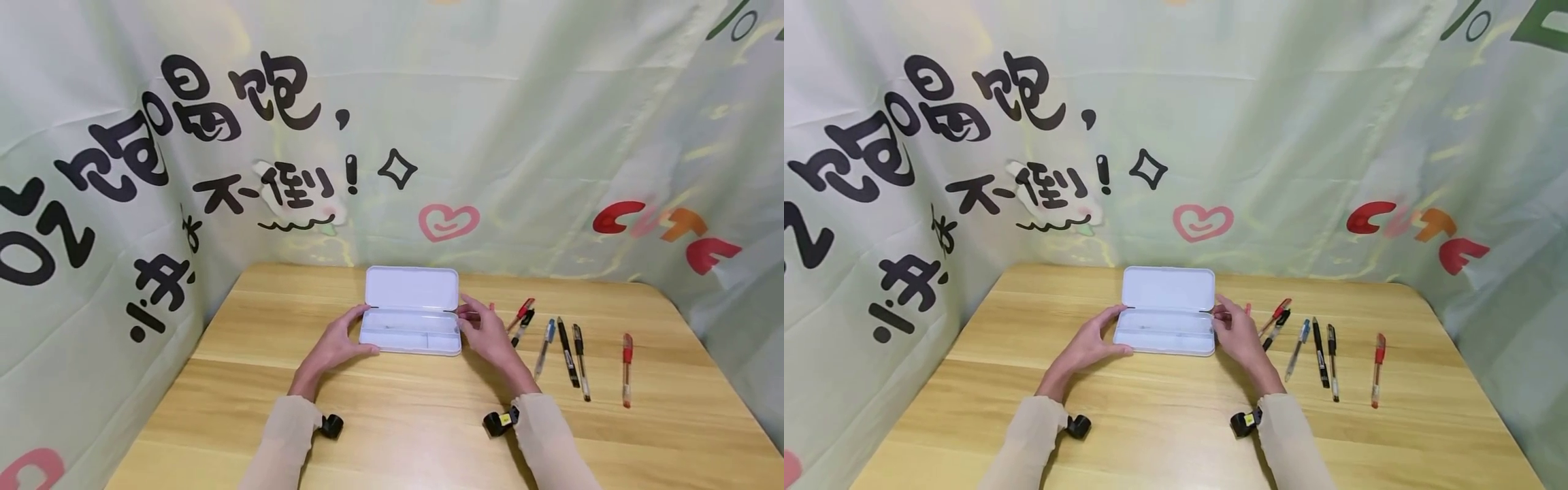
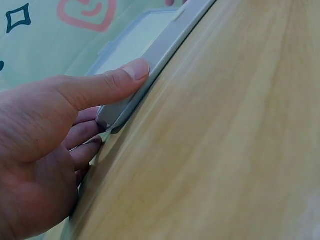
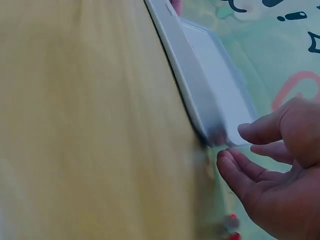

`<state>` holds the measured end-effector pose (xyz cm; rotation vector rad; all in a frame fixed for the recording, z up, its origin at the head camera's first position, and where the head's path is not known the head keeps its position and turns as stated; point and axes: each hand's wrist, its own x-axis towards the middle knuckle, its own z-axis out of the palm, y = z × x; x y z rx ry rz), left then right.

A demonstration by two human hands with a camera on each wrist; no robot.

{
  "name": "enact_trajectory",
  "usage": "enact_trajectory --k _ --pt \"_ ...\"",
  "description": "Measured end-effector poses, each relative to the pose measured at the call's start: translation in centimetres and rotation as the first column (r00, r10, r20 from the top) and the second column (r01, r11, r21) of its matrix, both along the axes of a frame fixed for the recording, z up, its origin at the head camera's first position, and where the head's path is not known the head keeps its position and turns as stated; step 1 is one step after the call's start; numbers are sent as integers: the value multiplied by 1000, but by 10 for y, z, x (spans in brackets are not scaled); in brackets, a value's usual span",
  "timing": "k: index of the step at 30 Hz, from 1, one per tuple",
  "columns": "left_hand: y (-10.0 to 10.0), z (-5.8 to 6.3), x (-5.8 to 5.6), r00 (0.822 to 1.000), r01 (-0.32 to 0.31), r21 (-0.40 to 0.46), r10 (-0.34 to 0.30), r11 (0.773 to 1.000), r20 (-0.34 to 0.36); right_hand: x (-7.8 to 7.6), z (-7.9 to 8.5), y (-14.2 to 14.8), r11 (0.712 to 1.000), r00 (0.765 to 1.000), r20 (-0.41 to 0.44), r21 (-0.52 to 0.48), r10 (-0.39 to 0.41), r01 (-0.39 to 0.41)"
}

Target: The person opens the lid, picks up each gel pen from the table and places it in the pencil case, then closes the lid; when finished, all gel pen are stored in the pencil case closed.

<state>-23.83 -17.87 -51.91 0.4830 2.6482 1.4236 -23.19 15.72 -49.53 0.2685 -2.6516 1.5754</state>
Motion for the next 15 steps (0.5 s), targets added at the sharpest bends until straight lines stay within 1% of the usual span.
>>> enact_trajectory --k 3,5,10,15 --pt "-1 1 0 1000 -1 0 1 1000 7 5 10 8 999 1000 -30 -42 4 -5" --pt "-1 2 1 1000 -5 0 5 1000 9 11 17 16 999 999 -49 -49 2 -5" --pt "0 3 2 1000 -17 -4 17 1000 9 26 31 36 999 998 -66 -25 -24 22" --pt "1 2 2 1000 -16 14 15 1000 8 41 38 59 998 993 -99 9 -65 66"
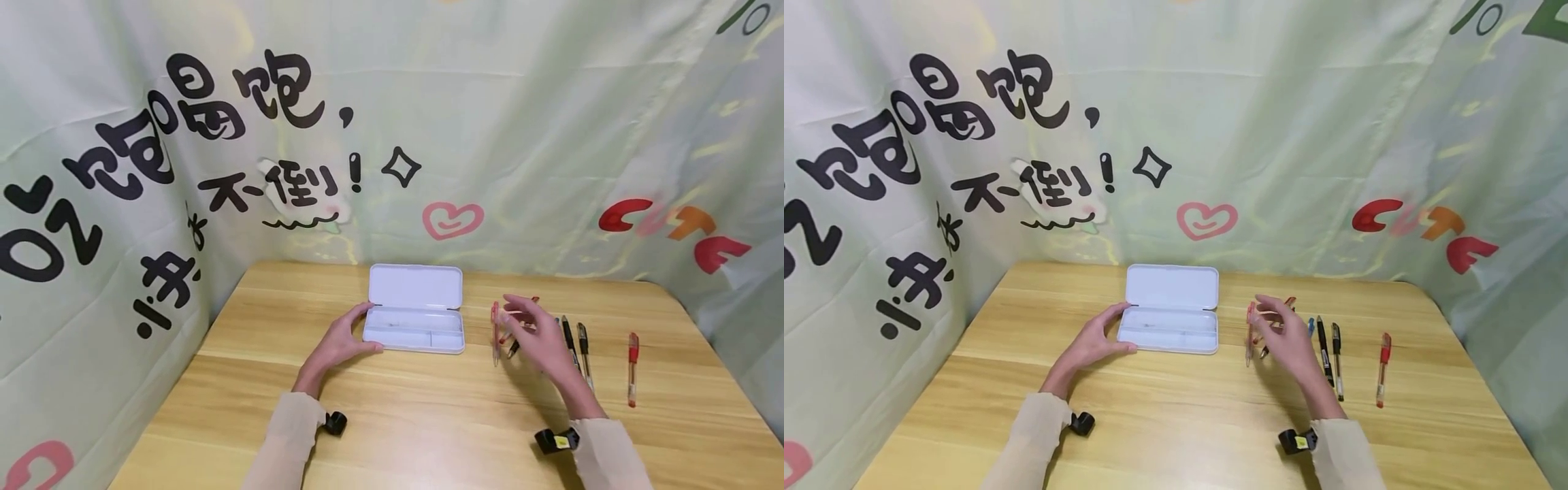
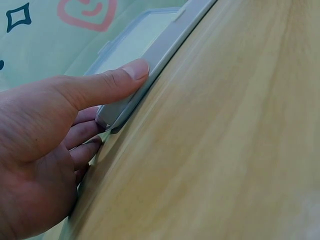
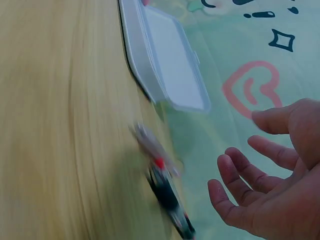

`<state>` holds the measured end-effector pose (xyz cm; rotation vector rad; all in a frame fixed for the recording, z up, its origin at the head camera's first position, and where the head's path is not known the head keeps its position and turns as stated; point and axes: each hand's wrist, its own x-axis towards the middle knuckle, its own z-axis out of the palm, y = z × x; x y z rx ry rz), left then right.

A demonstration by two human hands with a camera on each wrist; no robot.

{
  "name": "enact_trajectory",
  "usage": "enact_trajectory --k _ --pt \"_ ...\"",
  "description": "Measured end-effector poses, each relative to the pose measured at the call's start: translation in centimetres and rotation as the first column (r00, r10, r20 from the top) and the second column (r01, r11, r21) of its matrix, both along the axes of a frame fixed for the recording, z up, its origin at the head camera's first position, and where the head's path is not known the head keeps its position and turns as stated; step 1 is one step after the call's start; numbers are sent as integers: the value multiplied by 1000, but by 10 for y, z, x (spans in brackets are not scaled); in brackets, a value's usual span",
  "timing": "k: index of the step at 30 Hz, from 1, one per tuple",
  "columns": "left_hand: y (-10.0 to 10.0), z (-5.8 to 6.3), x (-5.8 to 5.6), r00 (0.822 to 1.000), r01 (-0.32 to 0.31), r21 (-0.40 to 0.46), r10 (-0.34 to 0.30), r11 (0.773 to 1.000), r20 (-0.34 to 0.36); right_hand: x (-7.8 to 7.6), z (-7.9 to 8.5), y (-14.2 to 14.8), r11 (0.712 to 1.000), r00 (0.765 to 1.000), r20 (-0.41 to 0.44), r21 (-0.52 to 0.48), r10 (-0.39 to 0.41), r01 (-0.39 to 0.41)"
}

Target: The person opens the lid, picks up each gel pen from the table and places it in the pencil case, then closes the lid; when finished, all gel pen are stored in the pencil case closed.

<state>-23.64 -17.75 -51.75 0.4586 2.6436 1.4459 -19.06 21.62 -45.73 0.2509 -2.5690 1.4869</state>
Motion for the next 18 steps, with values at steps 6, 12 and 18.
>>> enact_trajectory --k 6,12,18 --pt "1 0 -2 1000 10 12 -10 1000 1 16 5 35 994 993 -82 60 -90 95" --pt "1 2 -1 1000 6 11 -6 1000 -1 25 7 74 969 970 -100 84 -224 232" --pt "0 -1 -1 1000 6 15 -6 1000 -10 25 -3 108 930 932 2 70 -363 362"
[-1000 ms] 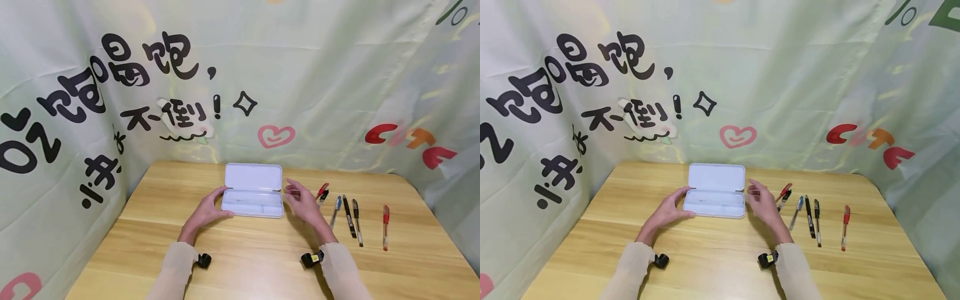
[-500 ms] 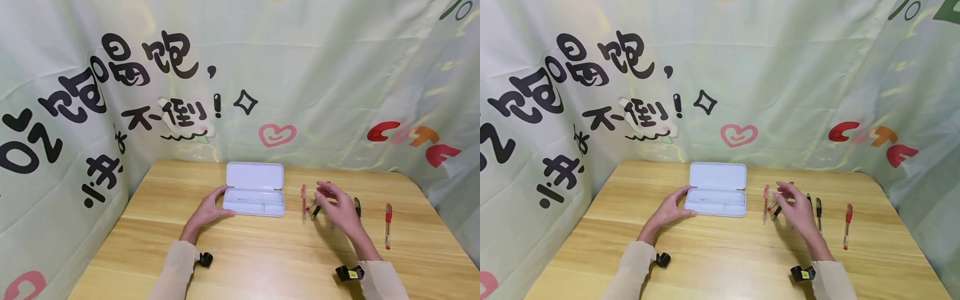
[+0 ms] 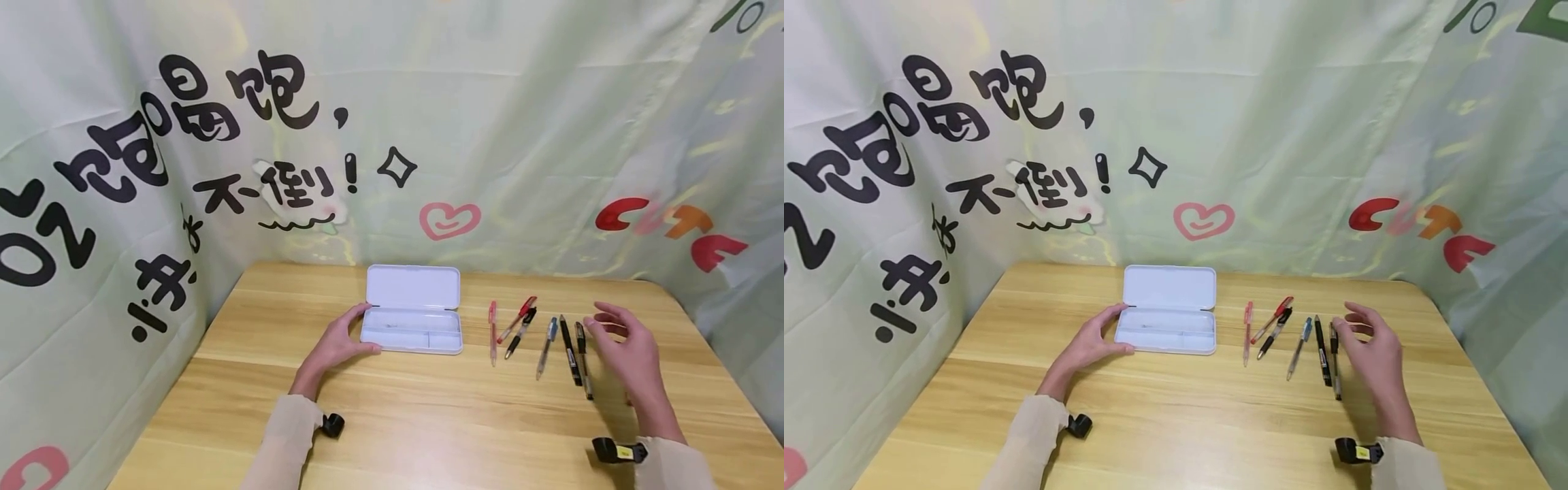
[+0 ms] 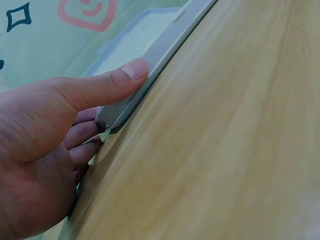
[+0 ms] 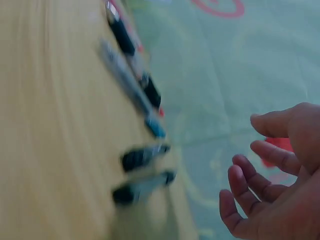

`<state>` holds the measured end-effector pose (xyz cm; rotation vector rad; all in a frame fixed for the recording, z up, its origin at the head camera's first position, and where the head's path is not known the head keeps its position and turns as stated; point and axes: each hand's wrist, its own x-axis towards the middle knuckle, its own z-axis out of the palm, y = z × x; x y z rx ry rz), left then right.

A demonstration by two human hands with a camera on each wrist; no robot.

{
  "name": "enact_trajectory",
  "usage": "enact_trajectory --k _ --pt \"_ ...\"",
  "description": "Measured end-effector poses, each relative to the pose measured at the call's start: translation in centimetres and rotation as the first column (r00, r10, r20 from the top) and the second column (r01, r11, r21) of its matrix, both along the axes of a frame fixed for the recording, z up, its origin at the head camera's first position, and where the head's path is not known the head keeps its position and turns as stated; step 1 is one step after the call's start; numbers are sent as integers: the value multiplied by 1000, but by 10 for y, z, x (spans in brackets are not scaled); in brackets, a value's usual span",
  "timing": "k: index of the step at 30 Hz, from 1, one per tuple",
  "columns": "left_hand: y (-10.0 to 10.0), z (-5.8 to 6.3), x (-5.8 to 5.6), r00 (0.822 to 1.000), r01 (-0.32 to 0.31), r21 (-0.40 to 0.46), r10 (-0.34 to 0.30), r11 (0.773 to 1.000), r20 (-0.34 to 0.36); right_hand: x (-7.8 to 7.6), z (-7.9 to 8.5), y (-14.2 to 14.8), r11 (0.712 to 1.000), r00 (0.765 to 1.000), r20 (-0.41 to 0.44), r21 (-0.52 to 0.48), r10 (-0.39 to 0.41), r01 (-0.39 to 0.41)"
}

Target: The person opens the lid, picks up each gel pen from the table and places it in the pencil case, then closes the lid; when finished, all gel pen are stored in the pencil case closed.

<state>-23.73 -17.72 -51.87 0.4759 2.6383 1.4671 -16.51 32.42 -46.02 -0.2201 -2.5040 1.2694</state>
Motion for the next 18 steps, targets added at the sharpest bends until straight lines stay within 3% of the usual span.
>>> enact_trajectory --k 6,14,18 --pt "0 0 0 1000 -1 4 1 1000 6 5 -15 29 996 987 137 38 -87 82" --pt "0 -2 1 1000 -16 -20 16 1000 14 9 -27 55 971 953 199 112 -230 211" --pt "1 -1 0 1000 -14 -15 14 1000 12 8 -29 62 966 941 237 152 -242 210"
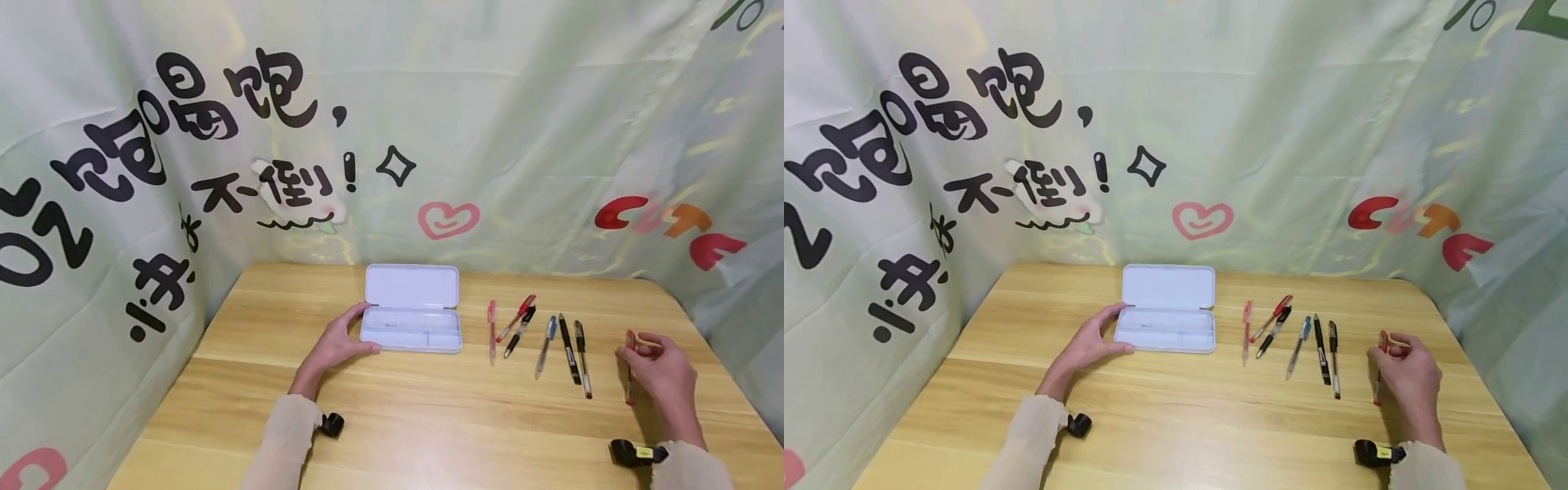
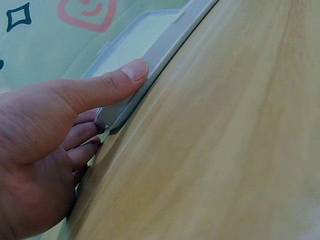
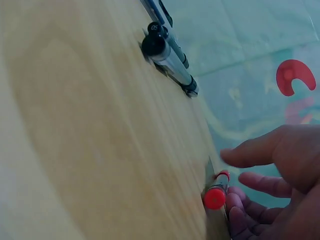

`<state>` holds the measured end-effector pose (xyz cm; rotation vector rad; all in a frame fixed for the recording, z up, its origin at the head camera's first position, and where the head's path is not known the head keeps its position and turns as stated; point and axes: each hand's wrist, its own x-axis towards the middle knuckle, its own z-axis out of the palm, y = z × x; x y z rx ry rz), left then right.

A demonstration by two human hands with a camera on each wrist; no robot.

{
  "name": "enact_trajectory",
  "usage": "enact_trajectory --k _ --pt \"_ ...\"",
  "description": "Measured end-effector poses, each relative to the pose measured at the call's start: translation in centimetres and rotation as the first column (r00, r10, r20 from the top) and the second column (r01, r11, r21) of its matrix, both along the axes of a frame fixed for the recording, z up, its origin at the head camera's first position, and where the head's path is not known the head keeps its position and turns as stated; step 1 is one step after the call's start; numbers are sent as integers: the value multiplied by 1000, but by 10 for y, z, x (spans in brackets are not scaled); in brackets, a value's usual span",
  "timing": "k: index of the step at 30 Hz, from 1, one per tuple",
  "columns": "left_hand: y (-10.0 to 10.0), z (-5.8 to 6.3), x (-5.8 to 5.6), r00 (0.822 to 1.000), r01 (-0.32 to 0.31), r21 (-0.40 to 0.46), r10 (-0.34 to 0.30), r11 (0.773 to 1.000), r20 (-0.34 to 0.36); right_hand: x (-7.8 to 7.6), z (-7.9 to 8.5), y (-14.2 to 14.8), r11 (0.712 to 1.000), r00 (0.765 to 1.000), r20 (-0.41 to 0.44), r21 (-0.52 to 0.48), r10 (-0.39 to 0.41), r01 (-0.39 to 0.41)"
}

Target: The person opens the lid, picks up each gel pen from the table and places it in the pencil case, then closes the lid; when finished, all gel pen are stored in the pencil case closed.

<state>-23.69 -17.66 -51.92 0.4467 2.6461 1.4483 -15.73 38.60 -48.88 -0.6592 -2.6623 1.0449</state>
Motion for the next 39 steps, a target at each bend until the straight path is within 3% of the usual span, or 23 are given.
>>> enact_trajectory --k 8,16,23,29,39 --pt "2 3 -4 1000 -4 13 4 1000 -12 -5 -2 -1 983 993 16 145 115 -116" --pt "-1 -2 -2 1000 -16 -3 16 1000 3 -6 2 -8 980 992 -29 164 122 -116" --pt "-3 -1 -1 1000 -8 -12 8 1000 13 -11 10 -31 987 976 -153 68 154 -145" --pt "-3 0 0 1000 4 -12 -4 1000 2 -14 13 -59 980 962 -193 -2 193 -197" --pt "0 -2 -1 1000 5 -20 -5 1000 20 -12 19 -103 934 901 -277 -27 335 -356"
